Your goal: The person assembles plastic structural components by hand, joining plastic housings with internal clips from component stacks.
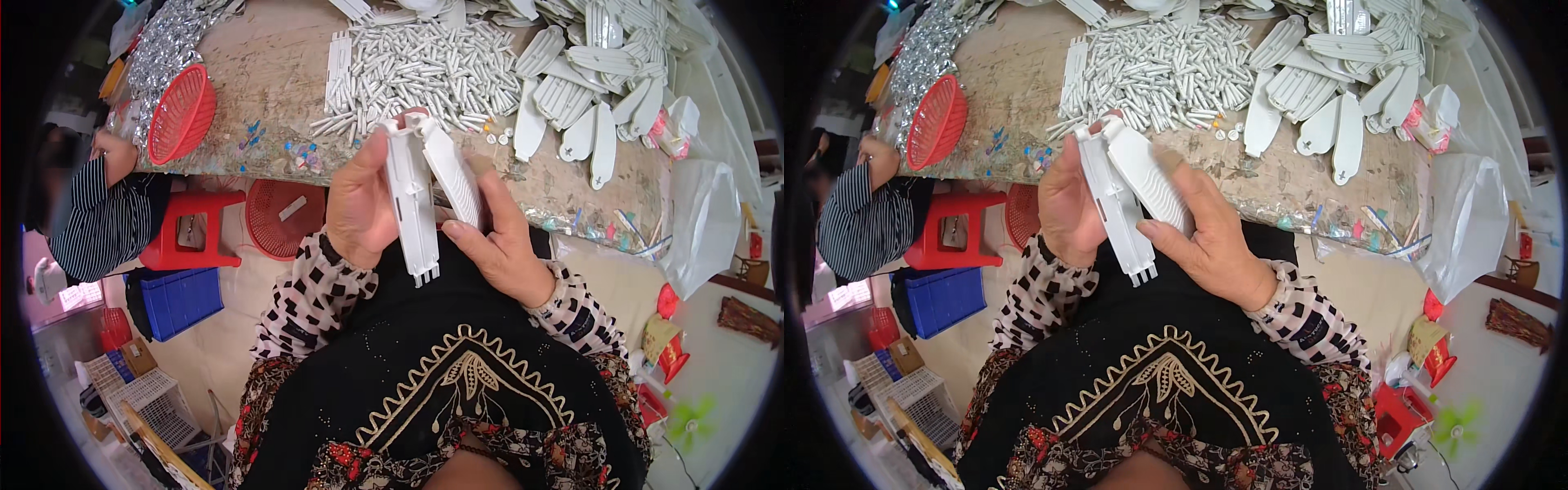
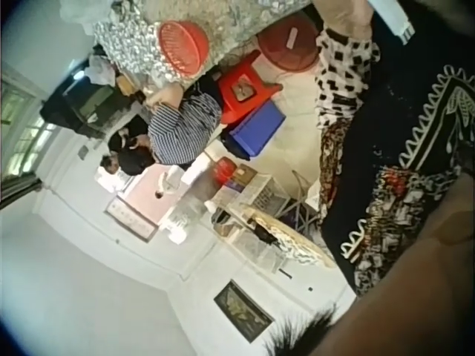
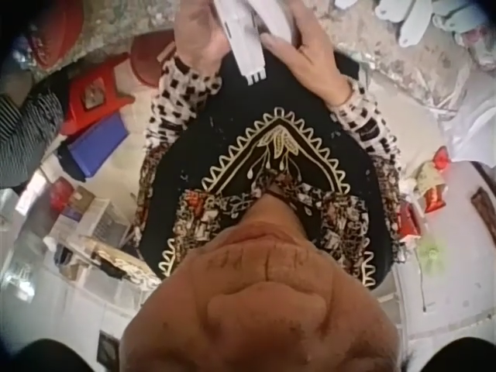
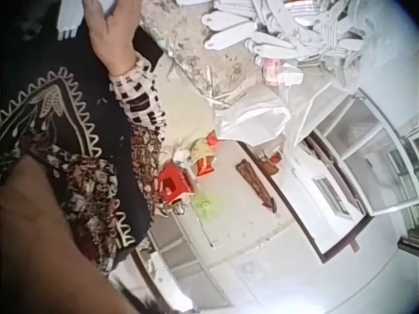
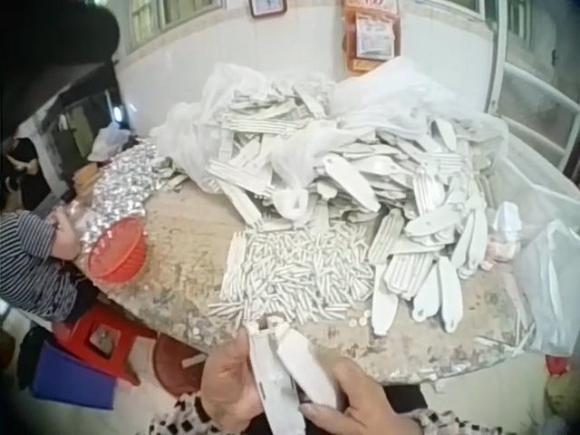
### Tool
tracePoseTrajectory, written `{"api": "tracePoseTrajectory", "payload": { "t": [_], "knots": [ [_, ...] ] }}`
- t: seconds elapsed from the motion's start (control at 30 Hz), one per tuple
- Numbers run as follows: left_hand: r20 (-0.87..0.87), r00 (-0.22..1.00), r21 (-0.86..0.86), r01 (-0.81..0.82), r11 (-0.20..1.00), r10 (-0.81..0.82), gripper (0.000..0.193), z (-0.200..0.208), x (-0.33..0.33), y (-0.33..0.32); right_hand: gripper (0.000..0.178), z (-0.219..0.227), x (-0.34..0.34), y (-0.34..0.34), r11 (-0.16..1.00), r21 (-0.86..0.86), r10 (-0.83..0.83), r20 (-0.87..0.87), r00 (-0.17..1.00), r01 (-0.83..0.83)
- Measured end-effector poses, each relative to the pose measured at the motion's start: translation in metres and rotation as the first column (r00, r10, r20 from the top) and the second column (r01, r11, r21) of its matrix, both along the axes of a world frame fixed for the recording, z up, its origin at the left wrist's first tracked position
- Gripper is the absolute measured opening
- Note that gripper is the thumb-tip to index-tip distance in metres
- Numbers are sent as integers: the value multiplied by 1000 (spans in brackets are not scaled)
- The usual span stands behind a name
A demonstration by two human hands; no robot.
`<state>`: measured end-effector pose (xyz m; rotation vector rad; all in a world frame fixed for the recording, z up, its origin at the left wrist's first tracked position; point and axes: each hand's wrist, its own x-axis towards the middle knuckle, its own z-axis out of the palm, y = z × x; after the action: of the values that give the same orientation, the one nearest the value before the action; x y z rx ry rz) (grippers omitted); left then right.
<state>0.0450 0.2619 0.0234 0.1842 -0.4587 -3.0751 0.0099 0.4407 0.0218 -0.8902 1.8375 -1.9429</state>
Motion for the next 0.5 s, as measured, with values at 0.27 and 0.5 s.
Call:
{"api": "tracePoseTrajectory", "payload": {
  "t": [0.27,0.5],
  "knots": [
    [-180,979,-494,-175,852,97,56,31,8,14,66,7,0,7,991,129,67,-374,925,-20],
    [-143,983,-628,-182,756,118,62,37,16,13,68,9,3,8,994,68,105,-385,917,-86]
  ]
}}
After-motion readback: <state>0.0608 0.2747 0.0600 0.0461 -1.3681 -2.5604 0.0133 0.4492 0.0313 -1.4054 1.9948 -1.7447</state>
